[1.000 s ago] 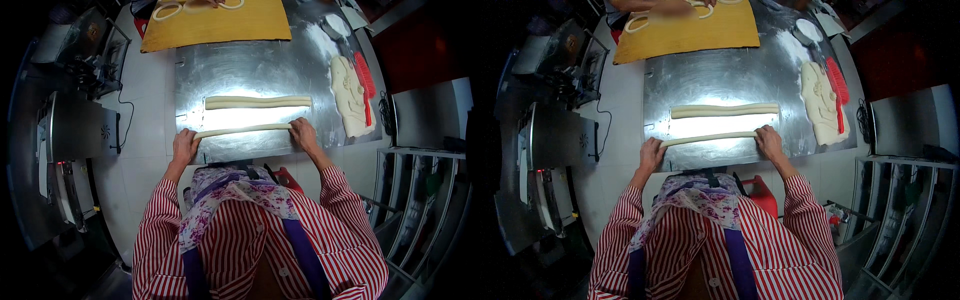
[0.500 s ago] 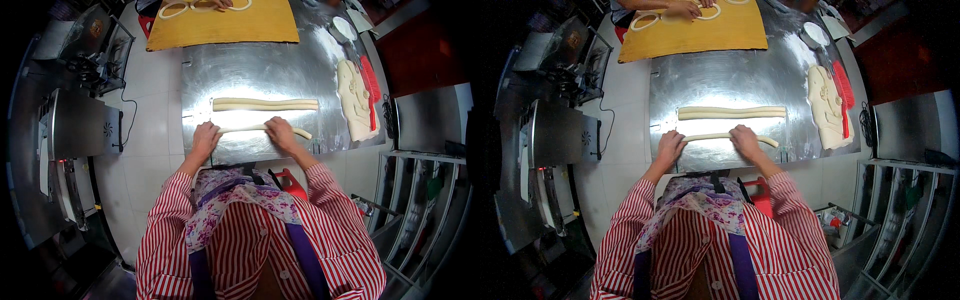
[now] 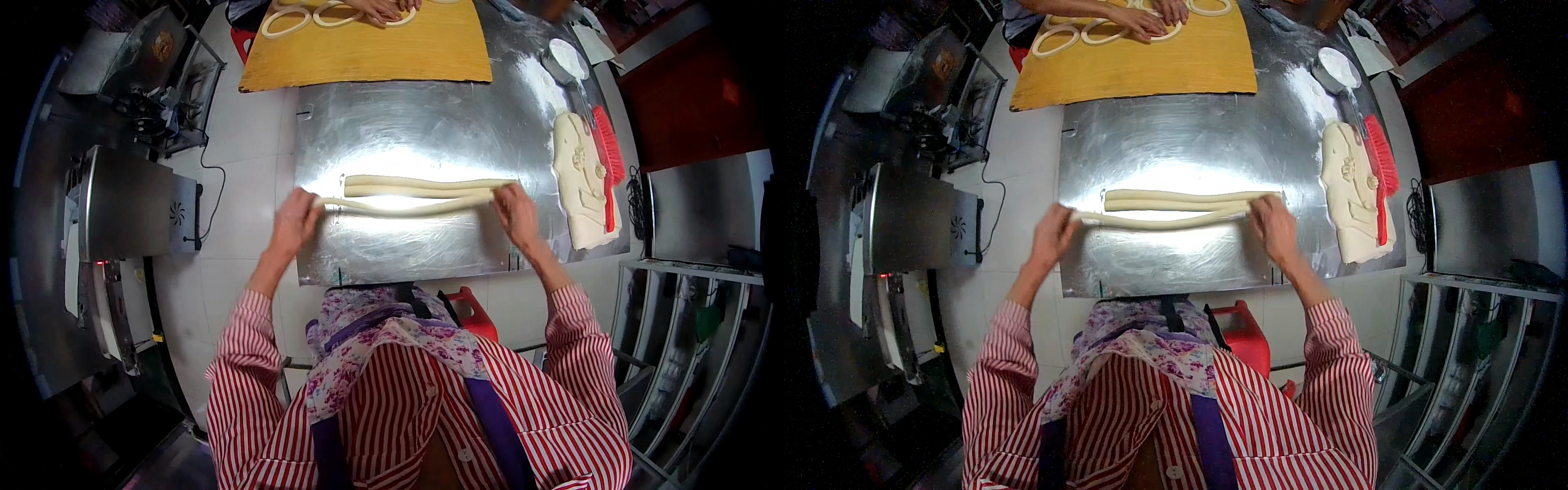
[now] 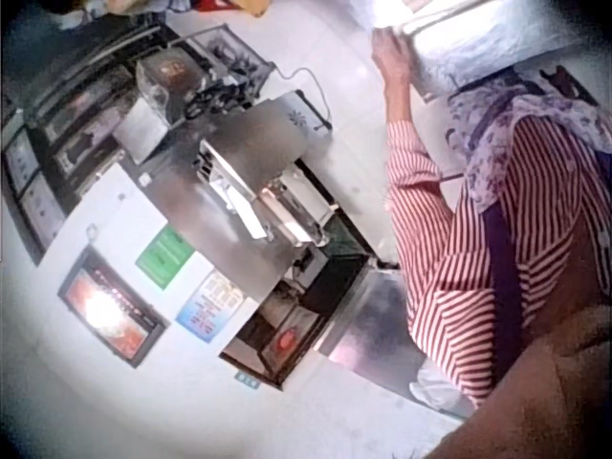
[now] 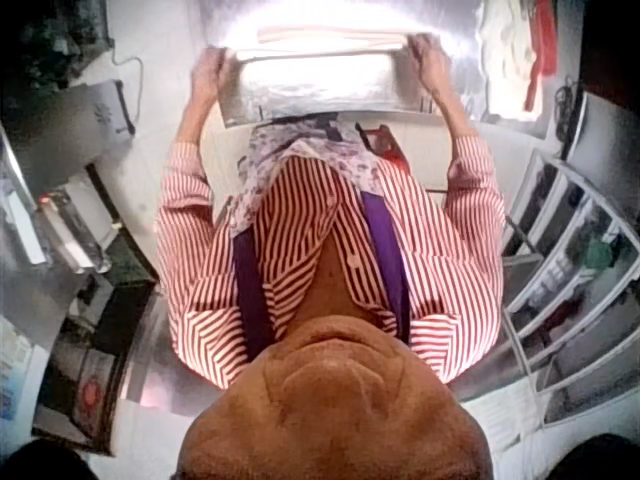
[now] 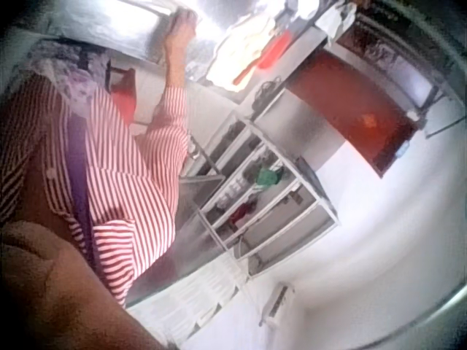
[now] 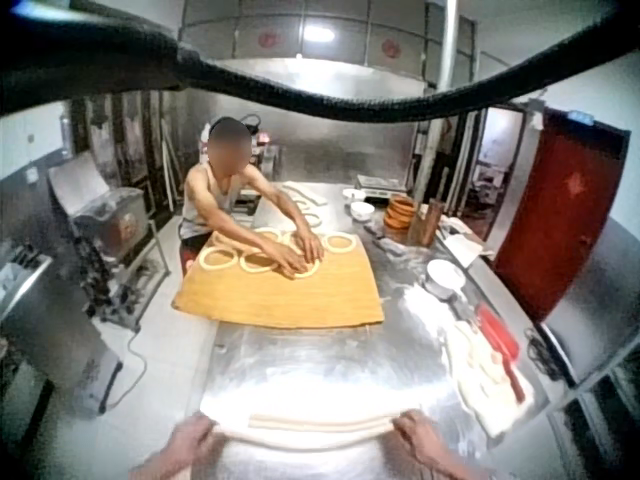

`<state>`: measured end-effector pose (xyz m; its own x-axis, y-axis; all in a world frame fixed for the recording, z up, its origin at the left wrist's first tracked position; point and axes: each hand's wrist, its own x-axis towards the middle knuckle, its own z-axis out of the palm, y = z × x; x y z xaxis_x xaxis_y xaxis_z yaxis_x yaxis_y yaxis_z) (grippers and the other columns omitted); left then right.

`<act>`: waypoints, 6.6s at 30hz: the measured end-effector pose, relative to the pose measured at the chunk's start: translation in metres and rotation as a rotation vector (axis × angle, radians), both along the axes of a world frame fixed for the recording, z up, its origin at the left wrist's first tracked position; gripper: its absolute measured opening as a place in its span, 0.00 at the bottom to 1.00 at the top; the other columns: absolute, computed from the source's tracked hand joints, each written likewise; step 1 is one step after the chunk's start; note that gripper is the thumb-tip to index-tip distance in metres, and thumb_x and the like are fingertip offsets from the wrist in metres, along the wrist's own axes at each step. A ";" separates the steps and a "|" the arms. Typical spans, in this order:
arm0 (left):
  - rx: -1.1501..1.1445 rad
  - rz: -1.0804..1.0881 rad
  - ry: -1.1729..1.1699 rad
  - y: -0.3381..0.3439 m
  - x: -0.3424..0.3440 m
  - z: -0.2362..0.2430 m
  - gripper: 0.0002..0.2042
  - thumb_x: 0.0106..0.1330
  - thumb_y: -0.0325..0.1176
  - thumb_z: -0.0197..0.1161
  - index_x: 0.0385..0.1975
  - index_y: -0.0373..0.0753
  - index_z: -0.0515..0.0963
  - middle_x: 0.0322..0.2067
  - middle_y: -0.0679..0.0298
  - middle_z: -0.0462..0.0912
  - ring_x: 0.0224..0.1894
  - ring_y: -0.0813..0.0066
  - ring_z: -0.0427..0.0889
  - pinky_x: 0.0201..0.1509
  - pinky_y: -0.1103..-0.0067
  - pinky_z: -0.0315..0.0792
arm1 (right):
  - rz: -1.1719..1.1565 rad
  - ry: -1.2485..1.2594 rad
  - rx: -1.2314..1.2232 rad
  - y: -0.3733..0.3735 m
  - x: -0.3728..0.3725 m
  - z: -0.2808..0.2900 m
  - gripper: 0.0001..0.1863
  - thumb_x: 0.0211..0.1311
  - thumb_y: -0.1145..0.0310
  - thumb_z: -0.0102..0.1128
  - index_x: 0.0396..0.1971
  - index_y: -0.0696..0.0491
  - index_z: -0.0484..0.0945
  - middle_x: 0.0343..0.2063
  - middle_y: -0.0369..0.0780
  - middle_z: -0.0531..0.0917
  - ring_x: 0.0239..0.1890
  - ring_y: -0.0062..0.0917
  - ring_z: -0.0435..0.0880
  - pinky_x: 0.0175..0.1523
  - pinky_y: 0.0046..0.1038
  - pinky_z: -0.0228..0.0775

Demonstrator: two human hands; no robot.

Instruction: The person shapes long strips of dough into circular rings by hand on a wooden board. They repeatedly pick up a strip, form it into a circle, and press the ends together to seal the ring, placing the finished rings in rows on the board.

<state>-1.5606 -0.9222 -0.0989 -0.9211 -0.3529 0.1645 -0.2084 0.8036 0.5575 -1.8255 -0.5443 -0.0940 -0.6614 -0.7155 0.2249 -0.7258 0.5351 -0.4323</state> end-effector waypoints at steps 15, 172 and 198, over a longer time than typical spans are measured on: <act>0.147 0.484 -0.083 -0.068 -0.167 -0.084 0.20 0.57 0.36 0.65 0.46 0.30 0.75 0.33 0.39 0.82 0.38 0.42 0.83 0.47 0.59 0.75 | -0.271 -0.270 0.035 -0.187 -0.103 -0.089 0.17 0.49 0.63 0.67 0.34 0.62 0.83 0.32 0.53 0.84 0.39 0.47 0.84 0.48 0.42 0.75; 0.133 -0.308 0.090 -0.015 -0.189 -0.084 0.11 0.63 0.34 0.61 0.42 0.36 0.82 0.38 0.58 0.80 0.49 0.61 0.76 0.68 0.61 0.58 | -0.079 -0.351 -0.161 -0.217 -0.036 -0.057 0.20 0.47 0.61 0.72 0.40 0.55 0.85 0.42 0.43 0.83 0.47 0.36 0.80 0.52 0.36 0.72; 0.452 -0.154 0.645 0.065 -0.255 0.012 0.05 0.64 0.24 0.61 0.37 0.35 0.75 0.31 0.57 0.74 0.32 0.61 0.77 0.35 0.72 0.73 | -0.371 -1.335 -1.222 -0.204 -0.106 0.052 0.14 0.63 0.71 0.64 0.43 0.65 0.77 0.34 0.44 0.83 0.33 0.27 0.83 0.40 0.26 0.80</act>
